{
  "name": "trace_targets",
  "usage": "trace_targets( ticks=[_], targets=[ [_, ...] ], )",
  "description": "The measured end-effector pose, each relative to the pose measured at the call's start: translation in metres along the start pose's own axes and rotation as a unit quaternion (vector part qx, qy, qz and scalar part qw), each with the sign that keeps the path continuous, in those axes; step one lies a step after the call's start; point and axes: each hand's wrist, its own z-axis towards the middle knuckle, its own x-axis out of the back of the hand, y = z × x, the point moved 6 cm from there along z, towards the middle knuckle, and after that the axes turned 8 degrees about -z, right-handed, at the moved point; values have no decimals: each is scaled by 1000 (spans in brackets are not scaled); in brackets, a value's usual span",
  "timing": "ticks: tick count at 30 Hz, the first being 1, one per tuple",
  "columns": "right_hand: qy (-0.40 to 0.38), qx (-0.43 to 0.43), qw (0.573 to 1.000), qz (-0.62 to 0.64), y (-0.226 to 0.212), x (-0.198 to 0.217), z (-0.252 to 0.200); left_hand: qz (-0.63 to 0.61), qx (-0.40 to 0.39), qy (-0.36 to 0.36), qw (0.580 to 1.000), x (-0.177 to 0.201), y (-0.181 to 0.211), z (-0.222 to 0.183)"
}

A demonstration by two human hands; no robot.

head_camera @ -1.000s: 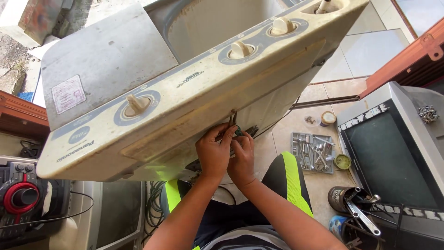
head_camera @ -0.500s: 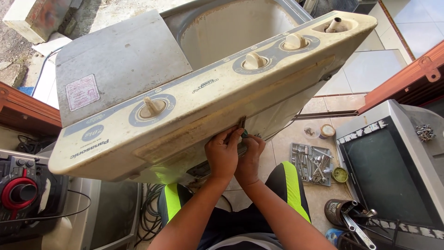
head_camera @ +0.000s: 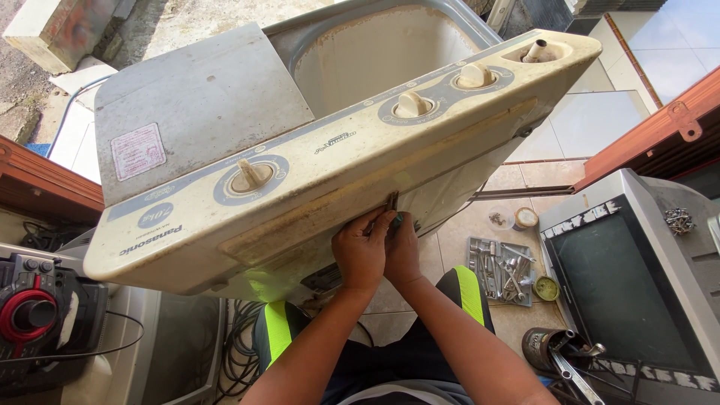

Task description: Disassembling the top control panel of a washing machine using a power drill, screwdriver, and scissors.

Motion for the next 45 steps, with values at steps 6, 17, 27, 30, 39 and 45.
trace_targets(
  ticks=[6, 17, 27, 30, 39, 45],
  targets=[
    [146, 196, 956, -164, 8, 85, 52, -22, 48, -27, 998, -13, -6, -7],
    [104, 353, 885, -285, -36, 133, 61, -117, 143, -69, 980, -30, 5, -7],
    [41, 94, 994, -48, -13, 24, 4, -5, 26, -13, 1000, -9, 0, -4],
    [23, 75, 997, 10, -23, 21, 1, 4, 3, 8, 1000, -6, 0, -3],
    [5, 37, 999, 7, -18, 17, -3, 19, 18, 16, 1000, -4, 1, -4],
    [87, 190, 969, -129, -13, 92, 45, -25, 63, -31, 997, -15, 2, -6]
  ],
)
